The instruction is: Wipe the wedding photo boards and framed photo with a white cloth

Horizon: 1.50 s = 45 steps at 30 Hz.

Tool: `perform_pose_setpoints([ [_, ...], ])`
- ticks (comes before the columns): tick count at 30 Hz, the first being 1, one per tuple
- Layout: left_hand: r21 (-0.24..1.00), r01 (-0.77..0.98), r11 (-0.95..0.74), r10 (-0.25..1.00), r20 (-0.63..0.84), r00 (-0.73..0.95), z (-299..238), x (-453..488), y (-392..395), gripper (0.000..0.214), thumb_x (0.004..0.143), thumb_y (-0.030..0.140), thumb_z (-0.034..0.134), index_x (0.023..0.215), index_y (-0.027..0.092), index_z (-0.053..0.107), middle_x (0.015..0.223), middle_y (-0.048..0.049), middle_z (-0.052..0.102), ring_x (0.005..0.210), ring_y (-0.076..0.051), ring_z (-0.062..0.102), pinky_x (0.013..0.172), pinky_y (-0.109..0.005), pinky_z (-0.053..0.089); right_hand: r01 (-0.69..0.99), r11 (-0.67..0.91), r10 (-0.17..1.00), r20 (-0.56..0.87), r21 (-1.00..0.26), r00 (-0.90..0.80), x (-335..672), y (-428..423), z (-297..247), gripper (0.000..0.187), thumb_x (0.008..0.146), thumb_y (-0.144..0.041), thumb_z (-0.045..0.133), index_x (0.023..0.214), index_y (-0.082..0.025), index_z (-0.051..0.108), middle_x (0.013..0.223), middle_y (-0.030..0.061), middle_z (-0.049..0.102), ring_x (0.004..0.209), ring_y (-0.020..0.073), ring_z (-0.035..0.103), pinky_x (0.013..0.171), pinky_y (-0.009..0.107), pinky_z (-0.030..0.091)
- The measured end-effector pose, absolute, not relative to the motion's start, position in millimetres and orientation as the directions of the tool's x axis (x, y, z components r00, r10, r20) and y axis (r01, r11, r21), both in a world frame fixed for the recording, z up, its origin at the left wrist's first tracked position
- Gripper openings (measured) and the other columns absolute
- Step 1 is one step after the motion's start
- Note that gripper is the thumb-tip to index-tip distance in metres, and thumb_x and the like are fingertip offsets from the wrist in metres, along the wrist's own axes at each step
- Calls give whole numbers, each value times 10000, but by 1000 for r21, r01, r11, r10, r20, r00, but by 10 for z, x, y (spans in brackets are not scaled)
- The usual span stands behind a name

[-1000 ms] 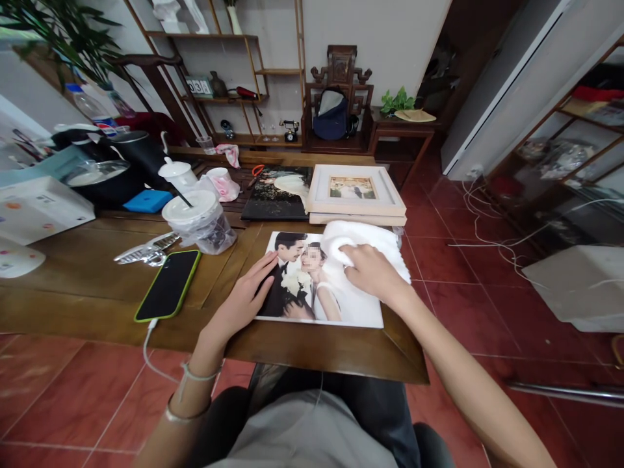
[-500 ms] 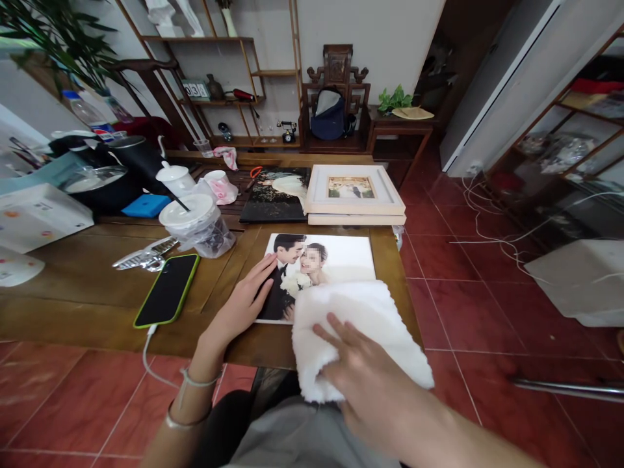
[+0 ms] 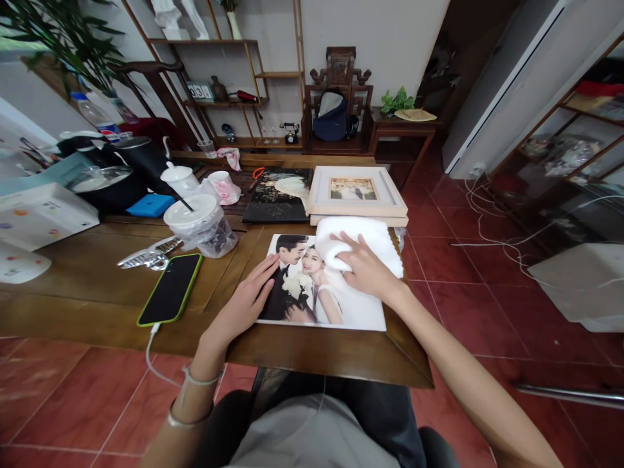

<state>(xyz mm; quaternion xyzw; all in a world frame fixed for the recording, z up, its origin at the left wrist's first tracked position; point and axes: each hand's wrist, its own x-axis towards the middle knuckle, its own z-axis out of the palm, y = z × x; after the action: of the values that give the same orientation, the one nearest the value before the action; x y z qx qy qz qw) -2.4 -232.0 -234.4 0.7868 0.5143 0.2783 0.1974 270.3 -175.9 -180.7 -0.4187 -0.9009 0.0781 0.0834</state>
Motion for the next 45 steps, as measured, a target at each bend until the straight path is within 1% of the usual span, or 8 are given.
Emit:
perform_pose_setpoints([
  [3, 598, 695, -399, 917, 239, 320, -2353, -27, -2316, 454, 979, 258, 282, 1416, 155, 347, 1505, -117, 326, 1407, -200, 262, 1161, -438, 237, 709, 670, 741, 126, -221, -660, 2673, -1924, -1882, 382, 633, 27, 412, 848, -144, 677, 1504, 76, 319, 1415, 326, 127, 1094, 636, 147],
  [11, 591, 693, -413, 910, 241, 337, -2351, -30, -2333, 462, 979, 251, 282, 1427, 149, 334, 1513, -111, 313, 1411, -192, 250, 1168, -427, 227, 664, 665, 694, -47, -342, -718, 2458, -3070, -1731, 346, 606, -40, 506, 836, -178, 726, 1551, 62, 167, 1410, 369, 31, 1101, 651, 82],
  [19, 611, 679, -408, 912, 232, 339, -2340, -41, -2320, 455, 977, 263, 291, 1417, 169, 359, 1507, -103, 330, 1409, -207, 258, 1161, -441, 236, 680, 667, 725, 56, -303, -686, 2505, -2576, -1794, 342, 633, -49, 489, 852, -187, 712, 1496, 57, 329, 1414, 286, 154, 1134, 580, 100],
  [24, 626, 662, -413, 910, 248, 332, -2352, -40, -2317, 455, 977, 275, 300, 1422, 194, 349, 1502, -97, 341, 1402, -212, 276, 1158, -452, 239, 776, 598, 802, 144, -202, -580, 2685, -1932, -1899, 291, 699, -56, 466, 879, -147, 676, 1440, 107, 419, 1391, 308, 232, 1103, 607, 192],
  [30, 615, 674, -408, 912, 254, 321, -2369, -23, -2329, 456, 977, 261, 296, 1422, 172, 344, 1504, -107, 331, 1405, -200, 267, 1160, -435, 241, 824, 556, 828, 151, -109, -539, 2593, -2022, -1934, 256, 695, -56, 503, 838, -124, 705, 1459, 124, 384, 1397, 357, 179, 1108, 617, 153],
  [33, 609, 682, -406, 913, 246, 324, -2369, -16, -2333, 457, 978, 253, 291, 1422, 155, 341, 1508, -115, 321, 1408, -197, 257, 1163, -432, 234, 810, 566, 824, 102, -153, -557, 2430, -2489, -1908, 204, 702, -101, 565, 819, -136, 729, 1477, 144, 342, 1391, 393, 165, 1099, 632, 141],
  [38, 615, 676, -406, 914, 250, 320, -2356, -10, -2340, 461, 976, 245, 290, 1431, 182, 326, 1510, -99, 320, 1408, -202, 260, 1162, -443, 237, 665, 683, 720, 125, -303, -682, 2241, -3169, -1901, 122, 676, -154, 635, 738, -202, 729, 1529, 83, 231, 1394, 404, 116, 1094, 634, 127],
  [45, 611, 666, -428, 903, 264, 339, -2384, -33, -2326, 453, 976, 232, 293, 1423, 180, 340, 1508, -104, 322, 1412, -193, 249, 1163, -437, 233, 731, 616, 775, 56, -293, -630, 2374, -2550, -1842, 311, 643, -59, 526, 847, -190, 721, 1481, 75, 357, 1409, 312, 158, 1124, 587, 121],
])
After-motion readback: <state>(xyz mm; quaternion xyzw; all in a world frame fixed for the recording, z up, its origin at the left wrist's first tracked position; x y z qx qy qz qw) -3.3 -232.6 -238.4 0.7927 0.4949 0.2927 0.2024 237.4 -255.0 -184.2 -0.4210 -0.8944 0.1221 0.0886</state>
